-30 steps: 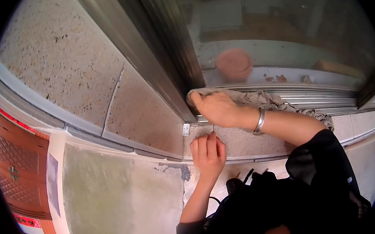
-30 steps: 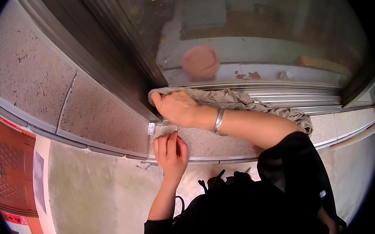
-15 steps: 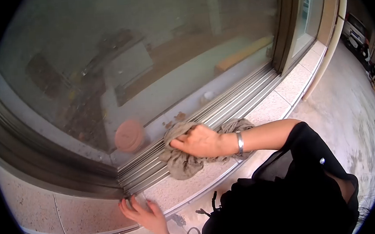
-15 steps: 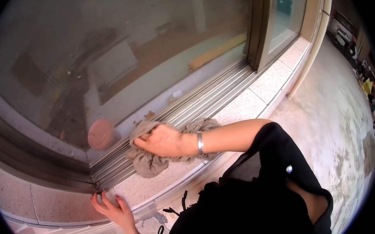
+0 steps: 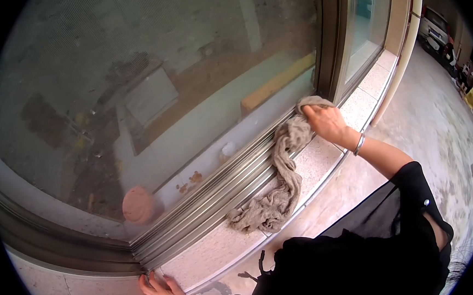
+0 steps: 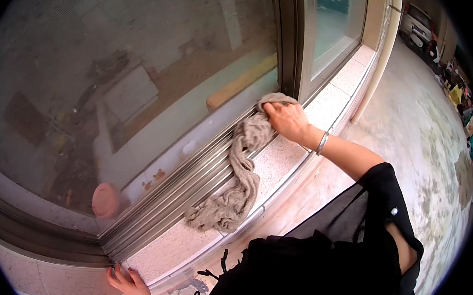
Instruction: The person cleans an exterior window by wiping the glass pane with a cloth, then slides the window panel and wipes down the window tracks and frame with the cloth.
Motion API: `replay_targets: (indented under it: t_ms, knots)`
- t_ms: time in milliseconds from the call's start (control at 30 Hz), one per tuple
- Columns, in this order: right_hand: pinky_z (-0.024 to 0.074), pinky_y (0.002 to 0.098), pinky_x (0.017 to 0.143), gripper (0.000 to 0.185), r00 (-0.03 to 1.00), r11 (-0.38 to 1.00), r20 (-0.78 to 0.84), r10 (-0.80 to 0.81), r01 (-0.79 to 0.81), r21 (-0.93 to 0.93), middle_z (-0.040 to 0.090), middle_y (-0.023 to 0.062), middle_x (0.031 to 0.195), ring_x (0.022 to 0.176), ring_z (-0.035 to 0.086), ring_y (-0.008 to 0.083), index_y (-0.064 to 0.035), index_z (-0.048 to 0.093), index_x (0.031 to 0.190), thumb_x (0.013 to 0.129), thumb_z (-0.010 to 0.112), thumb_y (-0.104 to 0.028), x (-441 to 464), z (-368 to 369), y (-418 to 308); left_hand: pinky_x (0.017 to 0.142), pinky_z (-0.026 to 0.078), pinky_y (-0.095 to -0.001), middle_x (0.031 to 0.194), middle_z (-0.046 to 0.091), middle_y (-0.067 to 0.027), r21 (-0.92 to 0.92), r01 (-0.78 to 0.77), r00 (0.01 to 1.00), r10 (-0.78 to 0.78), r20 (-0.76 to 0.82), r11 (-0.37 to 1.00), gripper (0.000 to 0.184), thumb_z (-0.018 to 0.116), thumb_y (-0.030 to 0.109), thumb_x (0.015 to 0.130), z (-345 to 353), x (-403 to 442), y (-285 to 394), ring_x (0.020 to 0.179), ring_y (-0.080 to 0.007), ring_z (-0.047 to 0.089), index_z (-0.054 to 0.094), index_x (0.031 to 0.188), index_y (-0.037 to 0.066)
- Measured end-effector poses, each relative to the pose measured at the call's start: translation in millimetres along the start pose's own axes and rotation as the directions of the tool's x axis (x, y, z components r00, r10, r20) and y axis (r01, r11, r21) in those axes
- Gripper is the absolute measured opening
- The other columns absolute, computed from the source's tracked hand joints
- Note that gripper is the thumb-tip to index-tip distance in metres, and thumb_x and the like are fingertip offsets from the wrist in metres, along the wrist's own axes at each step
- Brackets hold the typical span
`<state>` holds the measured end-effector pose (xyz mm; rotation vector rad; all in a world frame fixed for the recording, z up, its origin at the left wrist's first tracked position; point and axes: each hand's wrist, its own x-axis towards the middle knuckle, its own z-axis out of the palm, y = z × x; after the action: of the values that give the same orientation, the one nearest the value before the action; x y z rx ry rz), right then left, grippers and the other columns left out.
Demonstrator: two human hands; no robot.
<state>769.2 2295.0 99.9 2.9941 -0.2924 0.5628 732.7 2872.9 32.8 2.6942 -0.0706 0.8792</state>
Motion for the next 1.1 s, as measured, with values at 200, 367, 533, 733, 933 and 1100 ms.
replay_targets:
  t_ms: [200, 367, 533, 733, 933, 1100]
  knots:
    - [0.0443, 0.0365, 0.075, 0.014, 0.935, 0.996, -0.345, -0.082, 0.064, -0.064, 0.058, 0.0111, 0.076, 0.072, 0.057, 0.0294, -0.0057, 0.053, 0.088, 0.075, 0.059, -0.009, -46, -37, 25, 0.101, 0.031, -0.0455, 0.131, 0.039, -0.0212, -0.007, 0.024, 1.000, -0.024, -0.011, 1.000, 0.035, 0.053, 0.022, 0.088, 6, -2, -7, 0.121, -0.0383, 0.037, 0.053, 0.115, -0.001]
    - [0.0461, 0.0401, 0.067, 0.015, 0.953, 0.991, -0.273, 0.132, -0.117, 0.071, 0.057, 0.0130, 0.078, 0.074, 0.056, 0.0323, -0.0042, 0.052, 0.089, 0.075, 0.059, -0.007, -79, -52, 40, 0.101, 0.032, -0.0421, 0.132, 0.038, -0.0193, -0.004, 0.073, 0.997, -0.073, 0.022, 0.997, 0.033, 0.053, 0.018, 0.089, 8, -2, -10, 0.122, -0.0351, 0.038, 0.052, 0.117, 0.000]
    - [0.0482, 0.0412, 0.063, 0.015, 0.977, 0.988, -0.187, -0.097, 0.118, 0.102, 0.059, 0.0140, 0.077, 0.069, 0.059, 0.0327, -0.0030, 0.054, 0.092, 0.080, 0.057, -0.011, -46, -5, 45, 0.101, 0.031, -0.0427, 0.132, 0.038, -0.0196, 0.034, 0.006, 1.000, -0.006, -0.005, 0.999, 0.035, 0.052, 0.020, 0.089, 8, -3, -18, 0.122, -0.0356, 0.037, 0.052, 0.119, 0.000]
    - [0.0478, 0.0444, 0.059, 0.016, 0.997, 0.997, 0.028, 0.073, -0.073, 0.000, 0.061, 0.0143, 0.078, 0.066, 0.060, 0.0344, -0.0033, 0.053, 0.094, 0.083, 0.054, -0.016, -28, 2, 34, 0.102, 0.030, -0.0438, 0.133, 0.037, -0.0200, 0.087, -0.012, 1.000, 0.011, 0.016, 0.996, 0.036, 0.051, 0.022, 0.090, 6, -5, -20, 0.122, -0.0367, 0.036, 0.051, 0.119, 0.000]
    - [0.0470, 0.0450, 0.058, 0.013, 0.996, 0.994, -0.090, -0.025, 0.035, 0.106, 0.059, 0.0149, 0.077, 0.066, 0.059, 0.0357, -0.0036, 0.054, 0.086, 0.078, 0.058, -0.013, -26, 8, 41, 0.103, 0.029, -0.0438, 0.131, 0.038, -0.0204, 0.060, -0.008, 0.999, 0.006, 0.032, 0.998, 0.037, 0.051, 0.020, 0.089, 8, -3, -21, 0.122, -0.0374, 0.037, 0.051, 0.119, 0.000]
    - [0.0475, 0.0412, 0.072, 0.021, 0.971, 0.971, -0.193, -0.137, 0.170, 0.167, 0.060, 0.0147, 0.088, 0.081, 0.059, 0.0323, -0.0026, 0.058, 0.093, 0.075, 0.061, -0.011, -39, 6, 33, 0.102, 0.030, -0.0431, 0.130, 0.040, -0.0207, 0.064, -0.026, 0.999, 0.024, 0.038, 0.998, 0.036, 0.050, 0.018, 0.088, 4, -2, -18, 0.122, -0.0374, 0.037, 0.051, 0.120, 0.000]
